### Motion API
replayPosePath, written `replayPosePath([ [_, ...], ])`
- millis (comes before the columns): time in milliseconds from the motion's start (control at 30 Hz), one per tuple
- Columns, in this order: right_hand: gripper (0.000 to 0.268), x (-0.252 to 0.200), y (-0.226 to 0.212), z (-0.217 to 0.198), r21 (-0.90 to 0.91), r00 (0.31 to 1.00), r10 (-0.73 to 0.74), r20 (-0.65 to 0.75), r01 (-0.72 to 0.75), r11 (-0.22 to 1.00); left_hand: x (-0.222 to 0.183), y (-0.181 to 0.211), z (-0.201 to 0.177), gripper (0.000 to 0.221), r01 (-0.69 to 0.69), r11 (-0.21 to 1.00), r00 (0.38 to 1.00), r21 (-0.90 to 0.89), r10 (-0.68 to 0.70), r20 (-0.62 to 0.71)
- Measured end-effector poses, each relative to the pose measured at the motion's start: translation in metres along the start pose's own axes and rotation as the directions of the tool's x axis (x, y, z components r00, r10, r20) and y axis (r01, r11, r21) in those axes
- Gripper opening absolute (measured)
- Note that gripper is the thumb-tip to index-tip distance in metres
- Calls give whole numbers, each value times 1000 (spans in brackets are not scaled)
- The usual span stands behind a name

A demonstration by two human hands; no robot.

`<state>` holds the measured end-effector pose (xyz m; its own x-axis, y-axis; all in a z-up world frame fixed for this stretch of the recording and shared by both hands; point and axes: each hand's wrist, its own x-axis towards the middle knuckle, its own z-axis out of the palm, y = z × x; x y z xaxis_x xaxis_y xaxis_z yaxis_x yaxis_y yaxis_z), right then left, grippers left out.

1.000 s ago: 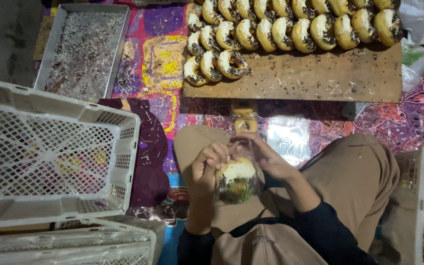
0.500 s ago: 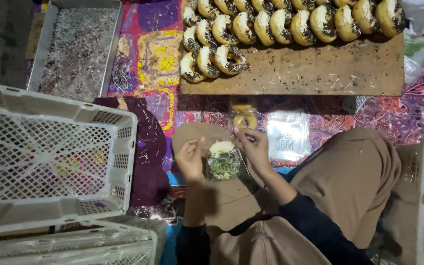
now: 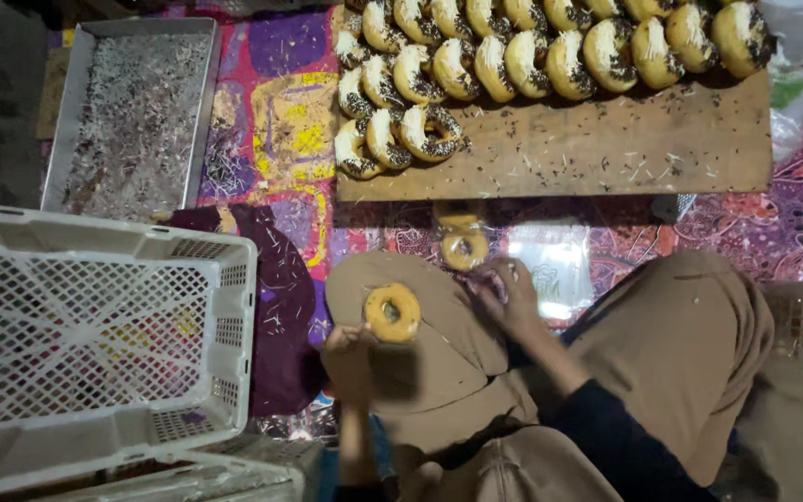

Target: The person sits on the floor and repeatedly picks up ring-shaped pastries from a wooden board, places each into a small clear plastic bag, and sets the bagged pastries into a white plastic crate. The person handles the pastries one at a time and continues the cycle throughout the clip.

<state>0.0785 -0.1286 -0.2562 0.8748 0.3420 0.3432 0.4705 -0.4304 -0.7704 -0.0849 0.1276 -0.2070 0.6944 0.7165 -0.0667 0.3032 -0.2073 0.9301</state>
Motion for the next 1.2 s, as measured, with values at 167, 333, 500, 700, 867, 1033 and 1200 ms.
replayPosePath([
  [167, 39, 102, 80, -12, -273, 851, -412, 325, 502, 821, 18, 38, 23, 18, -198, 979, 936, -39, 201, 289],
  [333, 24, 129, 79, -5, -271, 830, -78, 552, 267, 925, 14, 59, 86, 31, -401, 896, 858, 190, 295, 420],
  [500, 20, 112, 37, -37, 138, 971, -119, 209, 92, 986, 66, 46, 129, 51, -503, 855, 859, 127, 479, 180],
  [700, 16, 92, 5, -63, 404, 885, 214, 414, -390, 828, 73, 40, 134, 35, 66, 948, 847, -310, 111, 520],
  [867, 15, 100, -9, -38, 582, 872, 340, 353, -489, 650, 48, 101, 111, 28, 35, 979, 978, -200, 8, 211],
  [1033, 14, 89, -46, 7, 718, 918, 375, 133, -350, 602, 39, 146, 67, 23, -184, 921, 956, 345, 249, -156],
  [1200, 15, 17, -87, 40, 576, 824, 525, 215, -541, 613, -13, 86, 36, 24, -173, 973, 955, 151, 203, -216],
])
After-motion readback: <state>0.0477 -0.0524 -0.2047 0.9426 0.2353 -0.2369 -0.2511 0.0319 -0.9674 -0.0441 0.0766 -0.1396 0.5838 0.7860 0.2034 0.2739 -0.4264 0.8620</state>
